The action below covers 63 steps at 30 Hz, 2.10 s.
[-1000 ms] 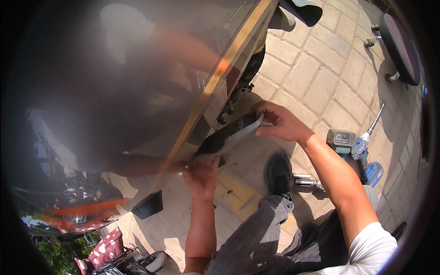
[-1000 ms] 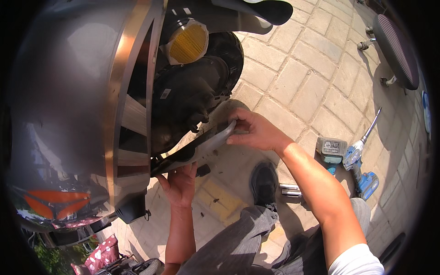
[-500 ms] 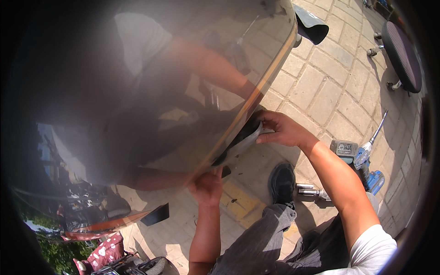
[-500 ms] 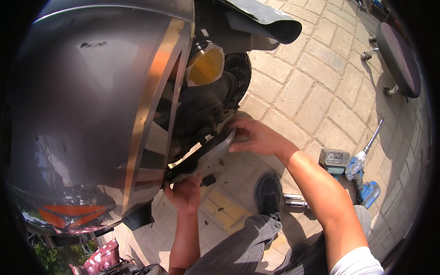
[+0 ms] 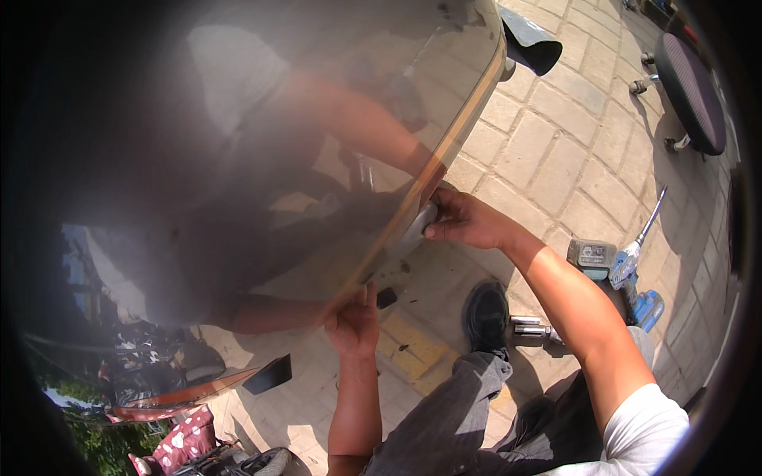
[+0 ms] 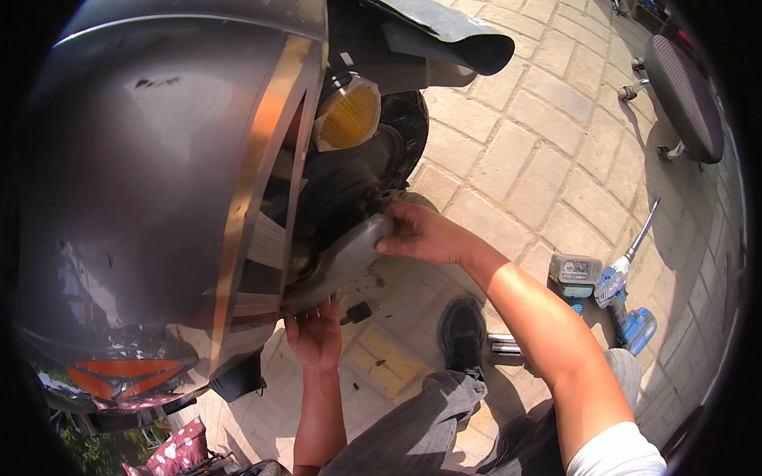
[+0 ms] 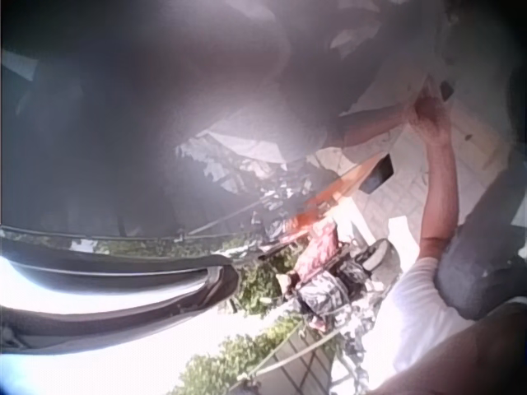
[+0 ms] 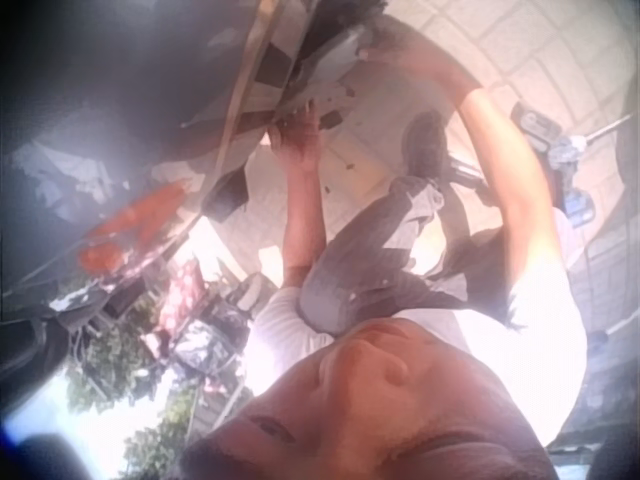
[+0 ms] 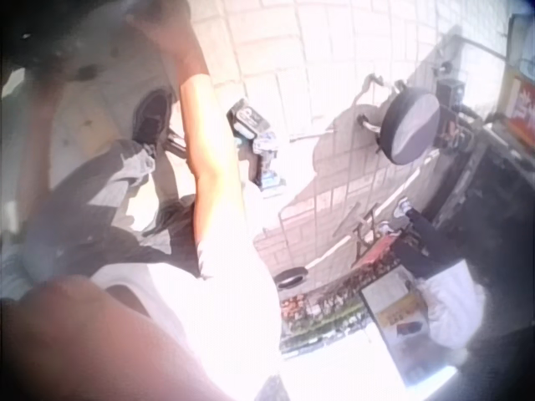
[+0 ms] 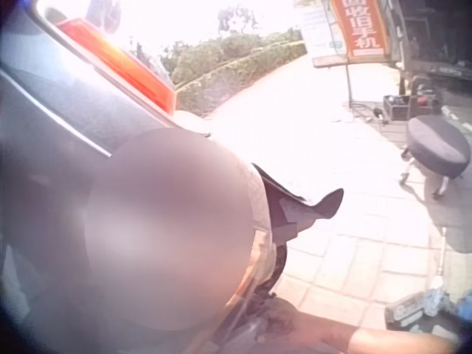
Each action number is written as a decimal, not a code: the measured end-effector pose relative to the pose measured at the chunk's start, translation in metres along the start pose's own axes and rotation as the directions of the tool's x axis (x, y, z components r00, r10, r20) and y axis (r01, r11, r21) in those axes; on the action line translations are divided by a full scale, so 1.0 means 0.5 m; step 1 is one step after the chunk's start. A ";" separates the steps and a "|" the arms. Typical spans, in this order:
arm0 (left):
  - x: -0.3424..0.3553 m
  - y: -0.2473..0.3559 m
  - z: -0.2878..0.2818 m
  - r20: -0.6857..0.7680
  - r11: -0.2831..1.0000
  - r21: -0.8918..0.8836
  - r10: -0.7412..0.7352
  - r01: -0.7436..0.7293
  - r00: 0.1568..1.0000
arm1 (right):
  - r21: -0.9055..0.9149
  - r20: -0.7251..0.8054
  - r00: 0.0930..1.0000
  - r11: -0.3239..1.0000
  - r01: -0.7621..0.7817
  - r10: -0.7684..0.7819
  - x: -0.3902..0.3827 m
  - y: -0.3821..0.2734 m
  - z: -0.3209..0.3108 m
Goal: The person removes a side panel from a scooter, then uses a cordless impact driver to fasten screws into the scooter body. They also manually adjust a cable or wire near the rear wheel area and reattach the side panel.
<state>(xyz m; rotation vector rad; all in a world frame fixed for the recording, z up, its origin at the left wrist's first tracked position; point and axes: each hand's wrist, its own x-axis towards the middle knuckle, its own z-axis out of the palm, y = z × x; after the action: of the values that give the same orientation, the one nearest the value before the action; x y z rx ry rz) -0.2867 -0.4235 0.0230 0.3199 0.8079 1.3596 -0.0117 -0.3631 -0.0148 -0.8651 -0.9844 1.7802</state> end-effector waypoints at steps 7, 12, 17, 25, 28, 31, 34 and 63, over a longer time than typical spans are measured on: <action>0.001 -0.003 0.014 -0.035 1.000 0.005 0.015 -0.014 0.999 | -0.122 -0.015 1.000 0.992 0.014 -0.016 -0.003 0.019 -0.004; -0.007 0.000 0.015 -0.043 1.000 0.023 0.022 -0.021 0.999 | -0.120 -0.016 1.000 0.993 -0.002 0.000 -0.009 -0.004 0.007; -0.001 0.002 0.006 -0.014 1.000 0.001 0.012 -0.012 1.000 | -0.131 0.008 0.997 0.988 -0.077 0.079 -0.005 -0.001 0.013; 0.013 0.003 -0.041 0.230 1.000 -0.025 -0.007 0.013 0.973 | -0.228 -0.070 0.995 0.972 0.053 -0.071 -0.018 -0.001 0.041; 0.008 0.008 -0.044 0.204 1.000 -0.019 -0.003 0.007 0.979 | -0.316 -0.133 0.974 0.939 0.135 -0.185 -0.027 -0.003 0.060; -0.002 -0.008 -0.024 0.103 0.998 -0.030 -0.060 0.063 0.993 | -0.464 -0.222 0.936 0.874 0.143 -0.272 -0.042 0.002 0.086; -0.038 -0.058 -0.026 -0.080 0.993 -0.009 -0.119 0.118 0.990 | -0.557 -0.279 0.904 0.822 0.122 -0.323 -0.053 0.008 0.100; -0.217 -0.108 -0.488 0.017 -0.464 0.885 -0.076 -0.050 0.997 | -0.679 -0.414 0.860 0.730 -0.074 -0.299 -0.036 -0.027 0.183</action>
<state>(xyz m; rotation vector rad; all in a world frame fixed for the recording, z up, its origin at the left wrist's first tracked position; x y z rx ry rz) -0.4110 -0.5971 -0.1463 1.8562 1.8553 -0.0240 -0.0792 -0.3995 0.0398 -1.5899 -1.3085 0.9541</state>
